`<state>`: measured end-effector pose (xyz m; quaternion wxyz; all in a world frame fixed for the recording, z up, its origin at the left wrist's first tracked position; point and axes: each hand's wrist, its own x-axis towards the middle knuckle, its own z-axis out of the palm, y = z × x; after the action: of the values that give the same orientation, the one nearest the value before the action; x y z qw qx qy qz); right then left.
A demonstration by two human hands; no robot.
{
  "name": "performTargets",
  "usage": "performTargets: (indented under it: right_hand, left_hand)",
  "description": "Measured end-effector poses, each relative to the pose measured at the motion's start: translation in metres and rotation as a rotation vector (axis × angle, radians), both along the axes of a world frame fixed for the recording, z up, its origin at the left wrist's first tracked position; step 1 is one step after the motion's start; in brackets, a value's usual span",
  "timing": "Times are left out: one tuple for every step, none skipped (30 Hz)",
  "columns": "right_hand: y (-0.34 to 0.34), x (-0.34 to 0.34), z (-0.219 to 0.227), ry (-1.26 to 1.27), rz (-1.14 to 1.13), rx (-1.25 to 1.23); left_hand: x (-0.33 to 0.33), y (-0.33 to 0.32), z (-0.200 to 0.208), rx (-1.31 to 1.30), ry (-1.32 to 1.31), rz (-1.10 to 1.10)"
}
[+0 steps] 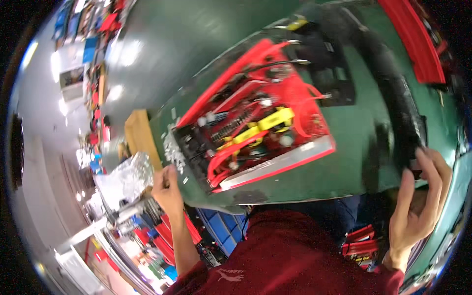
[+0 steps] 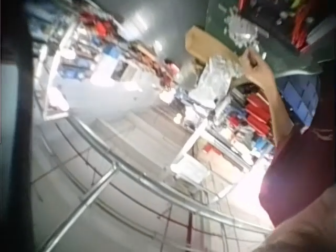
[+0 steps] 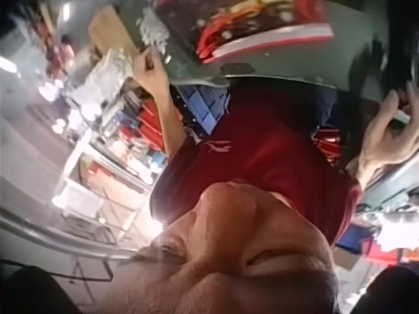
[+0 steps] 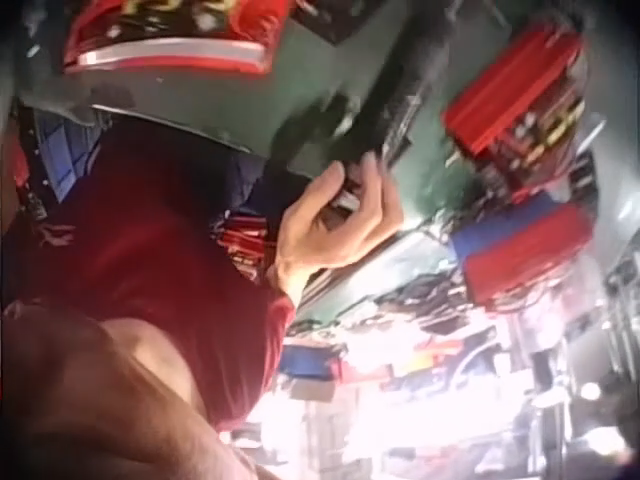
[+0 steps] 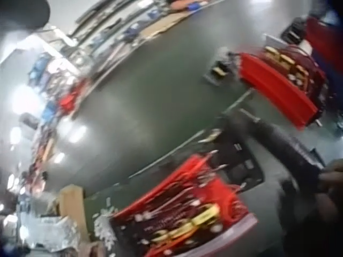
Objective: Assemble electronic components by securing plates and wires into a red housing using an electric screwdriver.
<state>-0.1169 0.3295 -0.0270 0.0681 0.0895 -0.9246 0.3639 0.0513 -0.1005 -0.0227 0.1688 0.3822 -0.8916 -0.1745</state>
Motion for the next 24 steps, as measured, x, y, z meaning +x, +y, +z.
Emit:
performTargets:
  right_hand:
    - [-0.002,0.002,-0.003,0.05,0.042,0.067]
    - [-0.007,0.004,-0.006,0.066,0.071,0.051]
    - [-0.012,0.008,-0.009,0.081,0.091,0.03]
    - [-0.017,0.012,-0.01,0.097,0.105,0.027]
    - [-0.023,0.015,-0.008,0.08,0.108,0.025]
    - [-0.028,0.017,-0.009,0.1,0.135,0.017]
    - [-0.033,0.02,-0.007,0.121,0.158,0.014]
    - [-0.037,0.025,-0.005,0.089,0.135,-0.002]
    - [-0.042,0.027,-0.002,0.097,0.152,-0.012]
    - [-0.047,0.028,0.001,0.105,0.166,-0.02]
    - [-0.054,0.028,0.004,0.108,0.166,-0.04]
    - [-0.06,0.031,0.005,0.102,0.168,-0.056]
    - [-0.066,0.034,0.007,0.095,0.17,-0.074]
    - [-0.073,0.035,0.008,0.104,0.181,-0.086]
    - [-0.078,0.036,0.012,0.089,0.221,-0.105]
    - [-0.081,0.037,0.014,0.076,0.254,-0.12]
    - [-0.086,0.039,0.015,0.08,0.278,-0.159]
    - [-0.093,0.04,0.014,0.081,0.326,-0.179]
    - [-0.099,0.041,0.011,0.058,0.393,-0.274]
    - [-0.11,0.043,0.013,0.065,0.443,-0.335]
    - [-0.118,0.046,0.012,0.044,0.49,-0.391]
    - [-0.125,0.049,0.011,0.002,0.553,-0.465]
    - [-0.131,0.052,0.01,-0.08,0.646,-0.531]
    - [-0.136,0.053,0.013,-0.179,0.726,-0.603]
  left_hand:
    - [-0.001,0.001,0.002,0.042,0.007,0.001]
    - [0.001,-0.001,0.003,0.022,0.014,-0.059]
    - [0.003,-0.003,0.004,0.017,0.014,-0.072]
    - [0.003,-0.005,0.0,0.028,0.016,-0.091]
    - [-0.001,-0.004,0.001,0.077,0.025,-0.105]
    - [-0.004,-0.002,0.002,0.062,0.016,-0.146]
    - [-0.006,-0.001,0.002,0.051,0.009,-0.192]
    - [-0.007,-0.002,-0.002,0.039,0.045,-0.26]
    - [-0.008,0.003,-0.004,0.033,0.042,-0.244]
    - [-0.013,0.011,-0.003,0.027,0.04,-0.232]
    - [-0.018,0.021,-0.002,-0.008,0.0,-0.195]
    - [-0.017,0.021,-0.006,0.005,0.015,-0.198]
    - [-0.015,0.02,-0.011,-0.026,0.04,-0.182]
    - [-0.014,0.02,-0.014,-0.059,0.064,-0.167]
    - [-0.013,0.02,-0.016,-0.097,0.079,-0.188]
    - [-0.015,0.023,-0.017,-0.174,0.047,-0.213]
    - [-0.016,0.025,-0.017,-0.254,0.015,-0.236]
    - [-0.012,0.021,-0.021,-0.286,-0.005,-0.247]
    - [-0.006,0.018,-0.019,-0.28,-0.014,-0.241]
    - [-0.001,0.015,-0.015,-0.277,-0.024,-0.236]
    - [0.001,0.017,-0.006,-0.074,0.082,-0.235]
    - [-0.001,0.028,0.011,0.035,0.091,-0.339]
    - [-0.003,0.042,0.032,0.139,0.094,-0.438]
    - [-0.008,0.066,0.051,0.332,0.067,-0.501]
